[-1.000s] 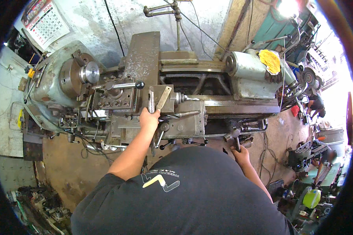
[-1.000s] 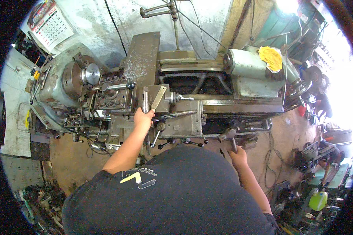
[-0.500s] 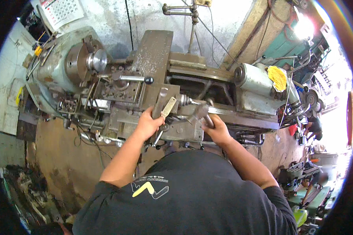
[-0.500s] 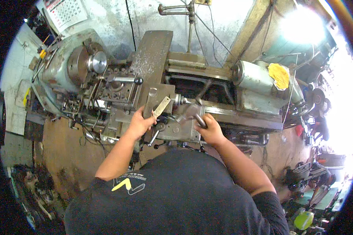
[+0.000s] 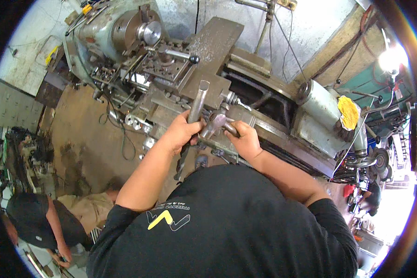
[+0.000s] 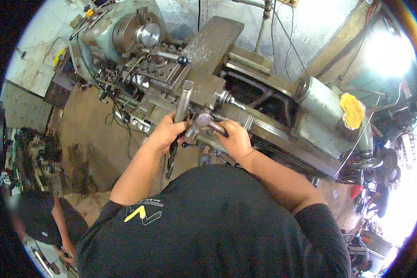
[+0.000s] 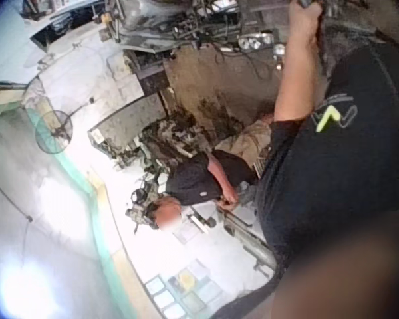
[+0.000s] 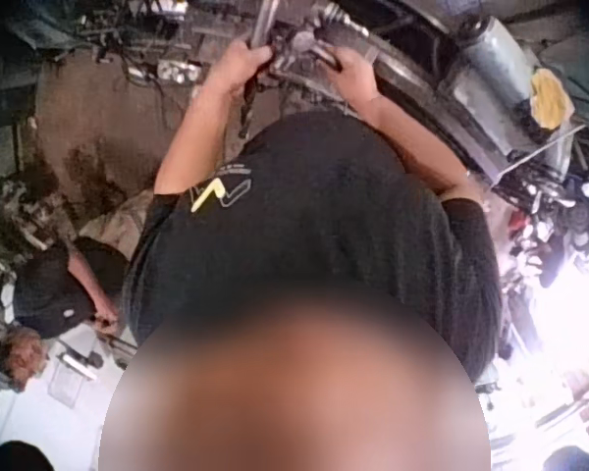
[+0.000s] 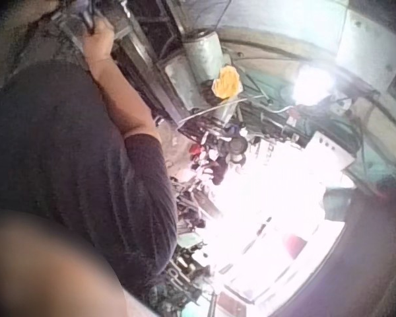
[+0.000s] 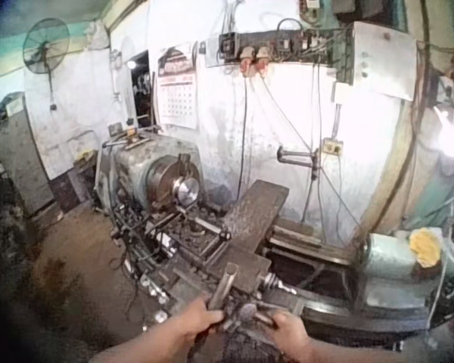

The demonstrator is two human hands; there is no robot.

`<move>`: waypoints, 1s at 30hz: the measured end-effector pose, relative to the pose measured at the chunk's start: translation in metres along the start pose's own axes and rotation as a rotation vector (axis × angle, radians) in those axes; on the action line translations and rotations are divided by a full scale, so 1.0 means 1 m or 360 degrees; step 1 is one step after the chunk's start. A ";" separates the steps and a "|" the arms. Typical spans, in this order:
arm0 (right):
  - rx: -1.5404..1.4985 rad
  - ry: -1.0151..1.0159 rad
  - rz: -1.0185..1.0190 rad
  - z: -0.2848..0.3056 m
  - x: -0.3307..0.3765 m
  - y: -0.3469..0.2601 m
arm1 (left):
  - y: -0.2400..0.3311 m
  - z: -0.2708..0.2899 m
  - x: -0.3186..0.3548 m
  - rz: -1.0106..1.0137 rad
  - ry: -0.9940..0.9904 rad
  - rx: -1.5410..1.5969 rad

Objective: The person operates a metal lathe, adjusting the tool post and tailstock, then uses a wrench to tighten a component on the machine. The person also moves to a bench vise to tighten a metal bar.

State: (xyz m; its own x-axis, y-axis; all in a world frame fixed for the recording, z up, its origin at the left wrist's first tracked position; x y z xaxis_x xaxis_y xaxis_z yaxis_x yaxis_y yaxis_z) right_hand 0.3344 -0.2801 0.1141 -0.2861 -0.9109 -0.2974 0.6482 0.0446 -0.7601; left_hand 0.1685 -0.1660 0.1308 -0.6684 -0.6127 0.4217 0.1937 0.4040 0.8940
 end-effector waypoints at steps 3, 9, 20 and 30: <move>0.0032 -0.0118 -0.0003 -0.011 0.011 0.017 | -0.021 0.005 0.007 0.0038 0.0112 -0.0226; -0.0994 -0.0450 -0.0953 -0.045 0.037 0.089 | -0.055 0.014 0.040 -0.0184 0.0288 -0.1195; -0.1125 -0.0529 -0.0953 -0.056 0.049 0.111 | -0.072 -0.006 0.050 -0.0329 0.0311 -0.1076; -0.1145 -0.0417 -0.0980 -0.059 0.050 0.115 | -0.068 -0.006 0.030 -0.0319 0.0108 -0.1080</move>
State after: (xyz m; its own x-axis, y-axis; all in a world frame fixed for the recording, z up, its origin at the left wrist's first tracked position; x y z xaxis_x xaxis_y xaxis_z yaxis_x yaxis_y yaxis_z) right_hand 0.3529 -0.2965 -0.0226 -0.2078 -0.9171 0.3402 -0.1712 -0.3083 -0.9358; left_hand 0.1393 -0.2159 0.0839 -0.6958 -0.6810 0.2280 0.4911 -0.2195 0.8430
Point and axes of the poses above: each hand's wrist, its own x-axis away from the middle knuckle, its own z-axis out of the back of the hand, y = z × x, the point moved 7 cm from there along -x, towards the middle knuckle
